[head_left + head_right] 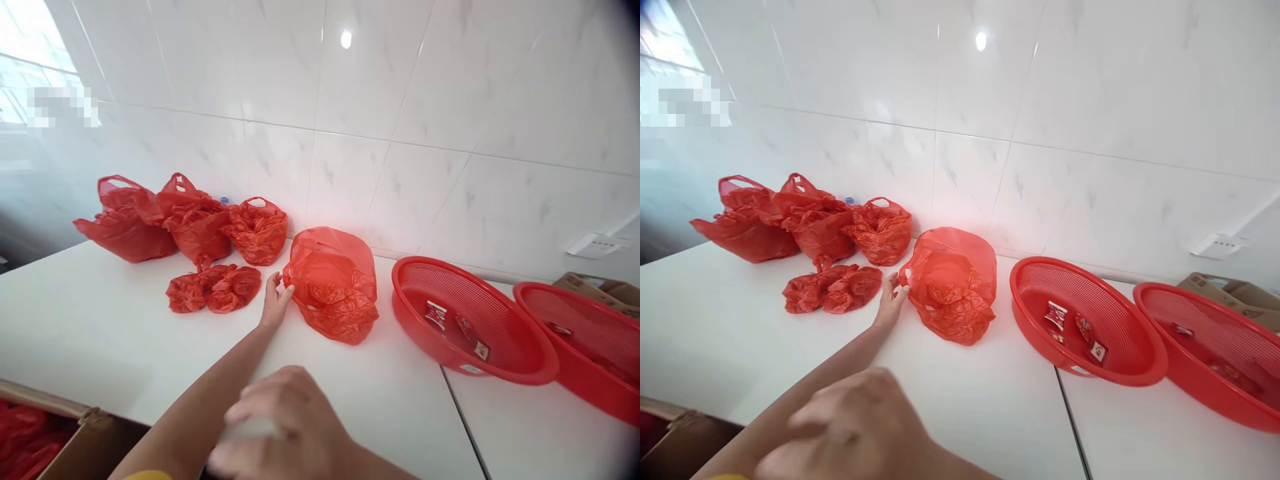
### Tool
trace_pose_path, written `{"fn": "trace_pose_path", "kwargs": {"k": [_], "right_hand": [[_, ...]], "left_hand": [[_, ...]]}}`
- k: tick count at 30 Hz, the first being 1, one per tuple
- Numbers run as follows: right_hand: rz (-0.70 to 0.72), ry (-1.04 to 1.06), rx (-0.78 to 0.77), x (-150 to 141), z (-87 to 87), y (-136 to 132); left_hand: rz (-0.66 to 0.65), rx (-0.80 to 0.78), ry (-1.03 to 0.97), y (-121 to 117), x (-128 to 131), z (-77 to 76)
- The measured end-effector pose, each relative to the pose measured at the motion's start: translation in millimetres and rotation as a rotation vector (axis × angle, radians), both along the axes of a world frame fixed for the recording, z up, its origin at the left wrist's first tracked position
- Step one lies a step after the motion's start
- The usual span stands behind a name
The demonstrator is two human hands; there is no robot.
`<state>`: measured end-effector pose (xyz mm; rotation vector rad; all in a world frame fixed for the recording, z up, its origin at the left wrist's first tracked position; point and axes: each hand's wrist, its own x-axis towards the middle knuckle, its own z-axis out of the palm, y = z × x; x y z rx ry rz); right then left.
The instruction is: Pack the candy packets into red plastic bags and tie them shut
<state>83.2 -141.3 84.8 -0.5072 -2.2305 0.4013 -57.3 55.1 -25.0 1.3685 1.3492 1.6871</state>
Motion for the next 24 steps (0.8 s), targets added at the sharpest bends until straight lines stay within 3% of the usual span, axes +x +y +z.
{"fn": "trace_pose_path", "kwargs": {"k": [5, 8, 11, 17, 21, 24], "right_hand": [[-0.211, -0.061, -0.140, 36, -30.7, 37], [-0.466, -0.071, -0.153, 62, -50.0, 64], [-0.726, -0.145, -0.082, 75, -57.9, 89], [-0.679, -0.442, -0.108, 53, -70.1, 121], [-0.903, -0.440, -0.228, 43, -87.0, 130], [-0.917, -0.406, -0.277, 50, -93.4, 131]], "left_hand": [[0.029, -0.022, -0.047, 1, 0, 1.3], [0.007, -0.028, 0.021, 1, 1, 3.9], [-0.066, -0.007, 0.079, 2, 2, 5.0], [-0.187, -0.115, 0.022, 10, 1, -5.3], [-0.302, -0.132, -0.028, 10, -1, -4.9], [-0.253, -0.158, -0.024, 10, -3, -0.9]]}}
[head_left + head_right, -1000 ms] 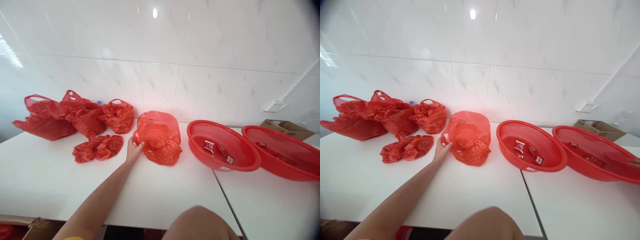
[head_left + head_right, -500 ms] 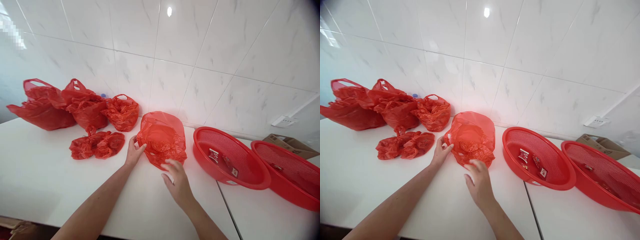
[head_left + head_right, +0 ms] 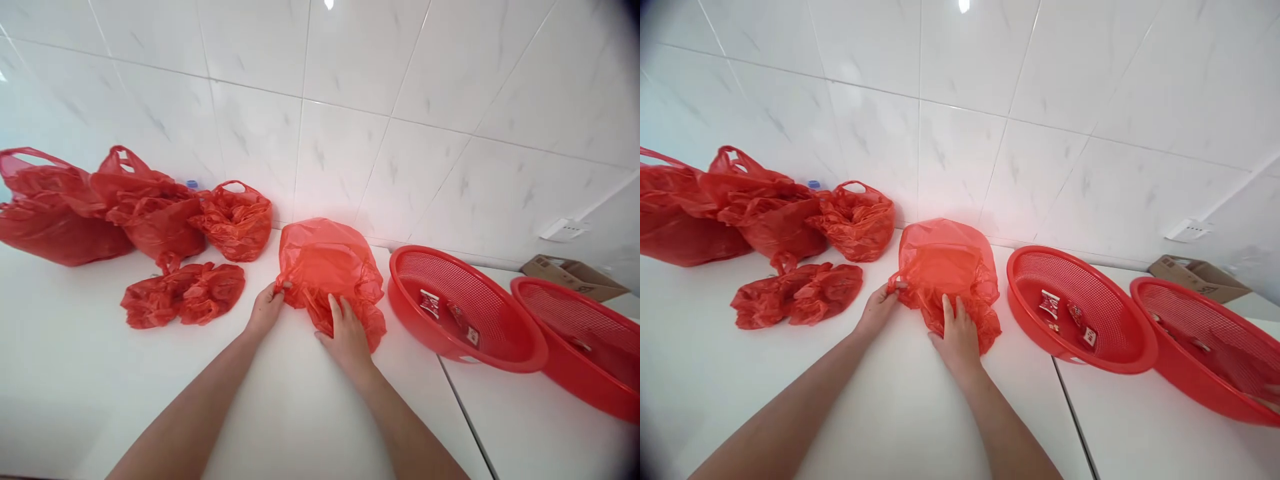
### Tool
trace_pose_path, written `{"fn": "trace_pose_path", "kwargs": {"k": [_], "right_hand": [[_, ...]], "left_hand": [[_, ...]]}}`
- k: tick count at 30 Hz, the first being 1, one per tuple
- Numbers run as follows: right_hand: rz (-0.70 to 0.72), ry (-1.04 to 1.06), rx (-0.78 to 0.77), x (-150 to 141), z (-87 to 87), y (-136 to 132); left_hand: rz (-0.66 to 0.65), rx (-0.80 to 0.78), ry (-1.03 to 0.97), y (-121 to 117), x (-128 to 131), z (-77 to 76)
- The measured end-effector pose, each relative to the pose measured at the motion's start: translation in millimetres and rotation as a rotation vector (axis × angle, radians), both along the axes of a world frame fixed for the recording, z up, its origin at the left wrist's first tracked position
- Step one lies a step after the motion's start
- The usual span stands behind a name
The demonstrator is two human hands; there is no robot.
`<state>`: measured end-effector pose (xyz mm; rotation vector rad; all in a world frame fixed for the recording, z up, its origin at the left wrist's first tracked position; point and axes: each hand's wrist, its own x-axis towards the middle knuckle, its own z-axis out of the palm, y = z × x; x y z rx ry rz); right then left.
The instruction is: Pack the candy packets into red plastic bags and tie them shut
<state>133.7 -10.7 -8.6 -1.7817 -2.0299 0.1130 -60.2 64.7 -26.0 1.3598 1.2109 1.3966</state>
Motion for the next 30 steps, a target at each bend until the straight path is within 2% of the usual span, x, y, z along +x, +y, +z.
{"fn": "trace_pose_path", "kwargs": {"k": [3, 6, 10, 15, 17, 20, 22, 26, 30], "right_hand": [[0.003, 0.035, -0.023, 11, -0.2, -1], [-0.019, 0.070, -0.026, 16, 1.8, -3], [0.051, 0.077, -0.010, 7, 5.8, -9], [0.143, 0.031, -0.057, -3, 9.5, -15], [0.187, 0.048, -0.041, -1, 9.0, -20], [0.262, 0.100, -0.006, 5, 6.9, -34], [0.306, 0.165, 0.009, 9, 4.9, -47], [0.343, 0.433, 0.012, 15, 3.0, -70], [0.285, 0.772, -0.006, 19, 10.4, -77]], "left_hand": [[0.037, -0.020, -0.023, 1, -3, 2.9], [-0.003, -0.042, -0.049, 1, -3, 4.9], [-0.090, -0.014, -0.084, -3, -1, 9.3], [-0.137, 0.063, -0.077, -7, 0, 13.1], [-0.101, 0.075, -0.024, -9, 0, 12.1], [0.041, 0.065, 0.140, -10, -2, 8.2], [0.077, 0.005, 0.198, -7, -2, 5.6], [-0.048, -0.134, -0.015, 7, 8, 5.4], [-0.100, -0.104, -0.137, 16, 33, 11.1]]}}
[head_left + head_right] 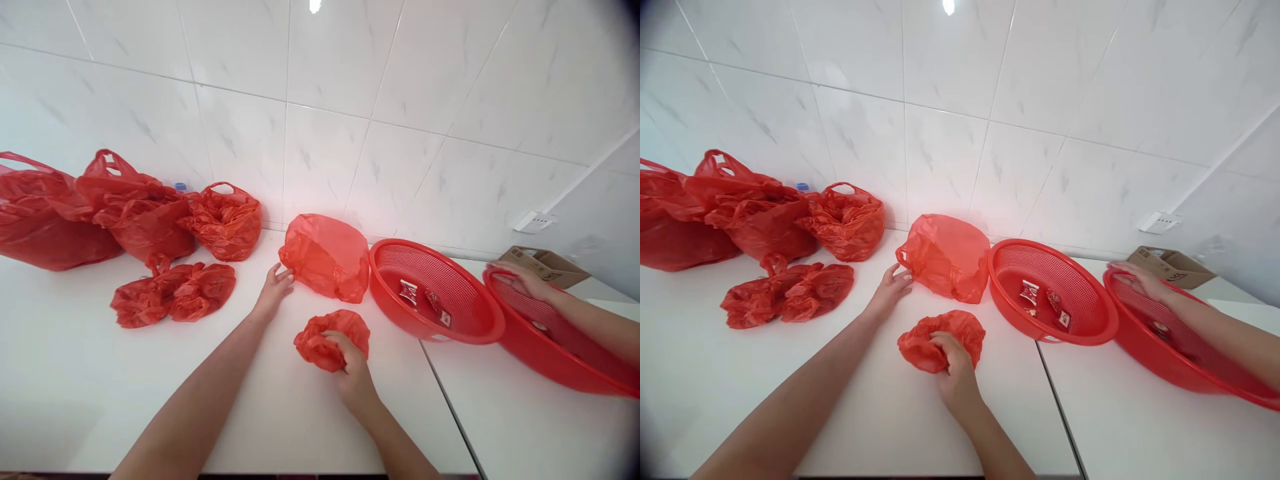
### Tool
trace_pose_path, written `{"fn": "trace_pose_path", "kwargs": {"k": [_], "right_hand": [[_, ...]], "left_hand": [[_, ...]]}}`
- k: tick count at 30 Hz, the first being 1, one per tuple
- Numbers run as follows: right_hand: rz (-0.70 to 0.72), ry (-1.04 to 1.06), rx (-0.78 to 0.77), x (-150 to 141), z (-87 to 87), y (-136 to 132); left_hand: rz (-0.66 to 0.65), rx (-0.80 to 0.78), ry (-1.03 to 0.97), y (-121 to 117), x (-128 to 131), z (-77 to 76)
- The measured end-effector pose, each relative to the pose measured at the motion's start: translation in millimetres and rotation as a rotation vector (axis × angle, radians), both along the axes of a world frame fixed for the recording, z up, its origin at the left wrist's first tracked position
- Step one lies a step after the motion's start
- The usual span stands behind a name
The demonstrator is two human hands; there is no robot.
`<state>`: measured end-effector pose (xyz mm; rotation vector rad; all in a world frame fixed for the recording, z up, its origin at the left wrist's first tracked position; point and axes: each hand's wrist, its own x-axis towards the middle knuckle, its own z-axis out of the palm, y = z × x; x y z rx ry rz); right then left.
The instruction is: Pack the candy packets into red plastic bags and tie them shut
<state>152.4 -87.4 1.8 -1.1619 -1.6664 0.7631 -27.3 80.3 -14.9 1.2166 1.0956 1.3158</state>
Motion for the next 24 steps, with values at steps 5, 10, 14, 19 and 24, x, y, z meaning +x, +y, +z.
{"fn": "trace_pose_path", "kwargs": {"k": [5, 10, 14, 19, 24], "right_hand": [[-0.048, 0.202, -0.082, 10, 10.6, 3], [0.010, 0.225, -0.092, 12, 10.2, 8], [0.010, 0.190, -0.079, 12, 13.5, 11], [-0.071, 0.257, -0.192, 26, 14.7, 5], [-0.423, 0.530, -0.234, 61, -11.5, -9]], "left_hand": [[0.094, 0.086, 0.122, -36, 19, 9.1], [-0.464, 0.175, 0.045, -88, 10, 25.5], [-0.604, 0.141, 0.011, -107, 8, 32.1], [-0.427, 0.081, 0.044, -101, 15, 22.9], [-0.080, -0.054, -0.236, -82, 5, 12.9]]}}
